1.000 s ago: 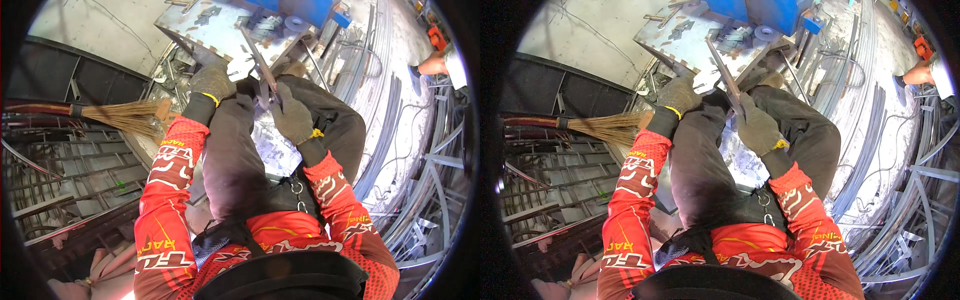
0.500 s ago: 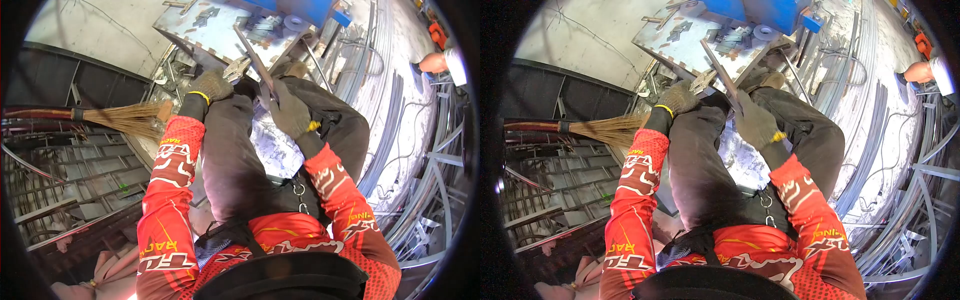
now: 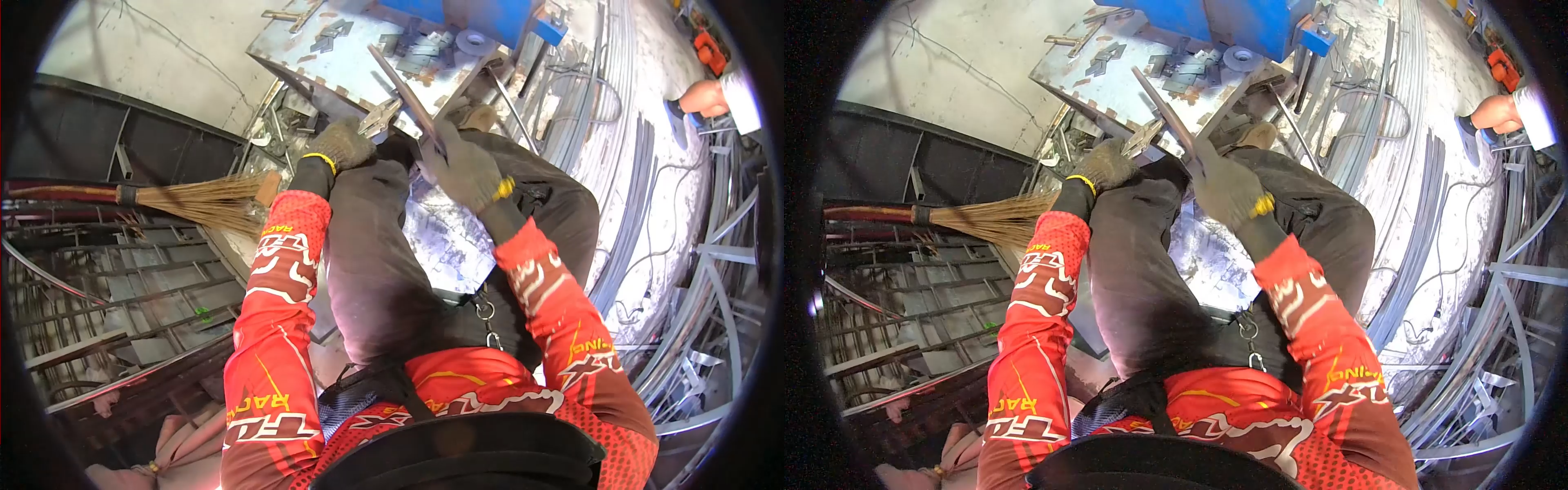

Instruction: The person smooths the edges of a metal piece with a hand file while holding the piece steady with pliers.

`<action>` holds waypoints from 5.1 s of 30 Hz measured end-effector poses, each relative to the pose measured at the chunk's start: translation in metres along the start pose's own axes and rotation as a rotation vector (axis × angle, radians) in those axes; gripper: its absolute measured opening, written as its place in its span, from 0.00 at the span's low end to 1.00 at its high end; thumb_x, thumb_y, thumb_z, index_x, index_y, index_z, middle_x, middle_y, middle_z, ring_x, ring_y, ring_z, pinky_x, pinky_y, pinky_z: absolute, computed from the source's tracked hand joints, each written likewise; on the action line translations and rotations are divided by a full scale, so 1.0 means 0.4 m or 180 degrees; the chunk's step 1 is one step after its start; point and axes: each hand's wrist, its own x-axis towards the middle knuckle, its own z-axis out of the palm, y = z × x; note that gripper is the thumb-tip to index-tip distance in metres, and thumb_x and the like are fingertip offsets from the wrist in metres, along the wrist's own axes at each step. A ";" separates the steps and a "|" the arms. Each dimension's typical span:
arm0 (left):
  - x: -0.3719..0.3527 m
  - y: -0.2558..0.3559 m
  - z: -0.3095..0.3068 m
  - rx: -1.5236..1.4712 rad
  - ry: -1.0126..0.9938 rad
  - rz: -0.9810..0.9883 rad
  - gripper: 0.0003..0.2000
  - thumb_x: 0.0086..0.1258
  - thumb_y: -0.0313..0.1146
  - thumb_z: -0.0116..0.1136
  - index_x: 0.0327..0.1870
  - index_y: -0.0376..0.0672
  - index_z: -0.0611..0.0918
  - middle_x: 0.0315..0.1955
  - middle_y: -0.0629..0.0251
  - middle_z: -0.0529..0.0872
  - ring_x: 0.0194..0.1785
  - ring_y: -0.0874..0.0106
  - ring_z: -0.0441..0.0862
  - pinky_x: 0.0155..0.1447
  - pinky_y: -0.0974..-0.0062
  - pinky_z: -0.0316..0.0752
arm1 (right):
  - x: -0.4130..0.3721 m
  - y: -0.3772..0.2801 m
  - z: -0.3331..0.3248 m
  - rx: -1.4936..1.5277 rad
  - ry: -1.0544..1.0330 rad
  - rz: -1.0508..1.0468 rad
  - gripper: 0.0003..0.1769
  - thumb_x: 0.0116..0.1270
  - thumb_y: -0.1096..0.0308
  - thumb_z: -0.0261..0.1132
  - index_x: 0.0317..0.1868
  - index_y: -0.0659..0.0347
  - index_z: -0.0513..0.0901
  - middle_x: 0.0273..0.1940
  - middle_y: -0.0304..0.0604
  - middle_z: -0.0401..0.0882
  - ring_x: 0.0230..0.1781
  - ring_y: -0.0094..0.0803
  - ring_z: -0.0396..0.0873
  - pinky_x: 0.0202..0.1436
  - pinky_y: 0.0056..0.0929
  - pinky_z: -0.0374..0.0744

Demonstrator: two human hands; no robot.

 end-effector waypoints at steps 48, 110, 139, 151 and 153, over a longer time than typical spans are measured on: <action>0.020 -0.048 0.026 -0.0335 -0.0053 0.0201 0.25 0.61 0.43 0.61 0.53 0.31 0.83 0.51 0.32 0.86 0.59 0.40 0.84 0.65 0.52 0.77 | 0.080 -0.035 0.043 -0.0301 0.0346 -0.0409 0.28 0.76 0.59 0.56 0.74 0.51 0.66 0.40 0.65 0.87 0.41 0.65 0.86 0.47 0.64 0.82; -0.148 0.150 0.398 -0.6411 -0.0031 -0.0292 0.14 0.77 0.41 0.58 0.33 0.41 0.80 0.23 0.61 0.82 0.23 0.67 0.82 0.28 0.66 0.80 | -0.222 0.097 0.076 0.0582 0.1206 -0.0406 0.31 0.71 0.68 0.67 0.73 0.59 0.71 0.54 0.63 0.85 0.52 0.59 0.88 0.52 0.49 0.83; -0.076 0.325 0.502 -0.5780 0.0390 -0.0292 0.27 0.79 0.55 0.54 0.51 0.32 0.84 0.38 0.56 0.89 0.39 0.62 0.88 0.46 0.62 0.86 | -0.201 -0.048 -0.010 0.1928 0.0179 0.0813 0.27 0.73 0.63 0.65 0.69 0.62 0.75 0.35 0.42 0.82 0.28 0.23 0.77 0.32 0.29 0.78; -0.032 0.298 0.568 -0.5900 0.0852 0.0177 0.36 0.80 0.69 0.44 0.55 0.39 0.81 0.41 0.55 0.88 0.41 0.61 0.87 0.48 0.60 0.86 | -0.202 -0.041 -0.002 0.1601 0.0186 0.0688 0.30 0.73 0.65 0.63 0.73 0.63 0.71 0.46 0.56 0.86 0.36 0.36 0.85 0.46 0.37 0.83; -0.070 0.296 0.477 -0.7522 -0.0407 -0.0842 0.31 0.78 0.68 0.49 0.53 0.44 0.79 0.39 0.58 0.86 0.39 0.63 0.85 0.46 0.64 0.85 | -0.211 -0.030 0.016 0.1401 0.0211 0.0306 0.32 0.74 0.65 0.62 0.75 0.64 0.68 0.55 0.62 0.83 0.50 0.47 0.86 0.59 0.40 0.81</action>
